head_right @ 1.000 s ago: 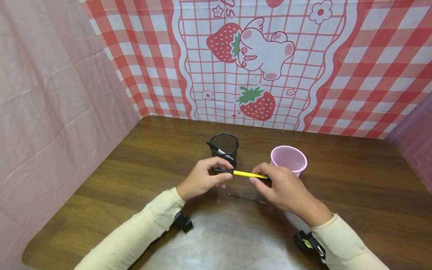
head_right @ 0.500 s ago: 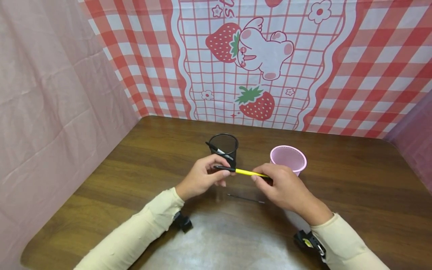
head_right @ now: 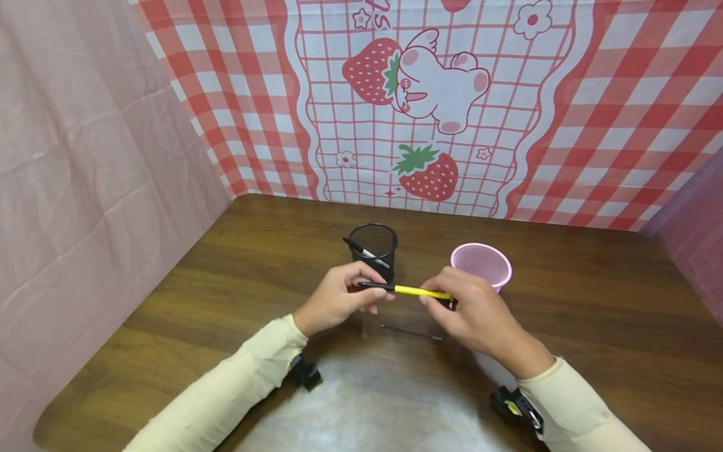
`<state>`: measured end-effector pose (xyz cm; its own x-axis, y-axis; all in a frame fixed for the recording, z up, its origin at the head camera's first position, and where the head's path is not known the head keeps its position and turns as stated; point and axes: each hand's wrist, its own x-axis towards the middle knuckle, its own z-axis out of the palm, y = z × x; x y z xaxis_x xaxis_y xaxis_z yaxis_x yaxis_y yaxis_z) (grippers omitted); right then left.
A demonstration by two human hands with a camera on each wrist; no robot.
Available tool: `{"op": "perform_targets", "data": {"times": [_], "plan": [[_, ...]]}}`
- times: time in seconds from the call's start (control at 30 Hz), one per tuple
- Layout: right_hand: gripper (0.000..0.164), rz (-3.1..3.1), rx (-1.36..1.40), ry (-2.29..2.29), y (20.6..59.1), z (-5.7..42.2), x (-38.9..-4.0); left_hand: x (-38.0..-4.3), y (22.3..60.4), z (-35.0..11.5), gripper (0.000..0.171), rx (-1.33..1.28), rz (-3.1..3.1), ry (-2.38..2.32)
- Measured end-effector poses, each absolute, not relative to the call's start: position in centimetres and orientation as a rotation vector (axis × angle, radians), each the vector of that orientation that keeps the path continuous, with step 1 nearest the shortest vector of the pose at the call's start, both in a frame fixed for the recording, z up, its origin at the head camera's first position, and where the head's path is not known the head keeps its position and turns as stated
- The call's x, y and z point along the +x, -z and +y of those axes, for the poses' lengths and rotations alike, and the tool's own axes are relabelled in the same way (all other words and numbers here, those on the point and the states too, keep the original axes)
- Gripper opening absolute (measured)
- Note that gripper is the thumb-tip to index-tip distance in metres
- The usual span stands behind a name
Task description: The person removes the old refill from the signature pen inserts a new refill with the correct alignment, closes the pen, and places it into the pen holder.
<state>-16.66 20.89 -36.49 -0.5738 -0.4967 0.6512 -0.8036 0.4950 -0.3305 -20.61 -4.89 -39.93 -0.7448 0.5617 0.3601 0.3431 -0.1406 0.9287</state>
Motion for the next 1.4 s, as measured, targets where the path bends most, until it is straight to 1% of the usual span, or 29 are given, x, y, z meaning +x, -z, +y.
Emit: {"op": "perform_targets", "data": {"times": [0.23,0.47,0.6,0.7,0.93,1.4], "plan": [[0.026,-2.284,1.054,-0.887,36.49,21.04,-16.67,-20.46,39.94,-4.9,0.013,1.041,1.976,-1.983],[0.031,-2.192,1.101,-0.888,36.56,20.92,-16.87,-20.49,40.04,-4.86,0.013,1.047,1.971,-1.969],[0.028,-2.189,1.105,-0.9,36.69,20.9,-16.91,-20.46,40.04,-4.84,0.012,1.063,1.947,-1.968],[0.026,-2.234,1.081,-0.911,36.69,20.86,-16.82,-20.41,40.0,-4.83,0.012,1.073,1.94,-1.972],[0.034,-2.345,1.004,-0.896,36.62,20.65,-16.57,-20.4,39.96,-4.85,0.013,1.067,1.963,-1.979],[0.03,-2.379,0.971,-0.901,36.8,20.39,-16.4,-20.36,39.97,-4.89,0.012,1.093,1.936,-1.978]]}}
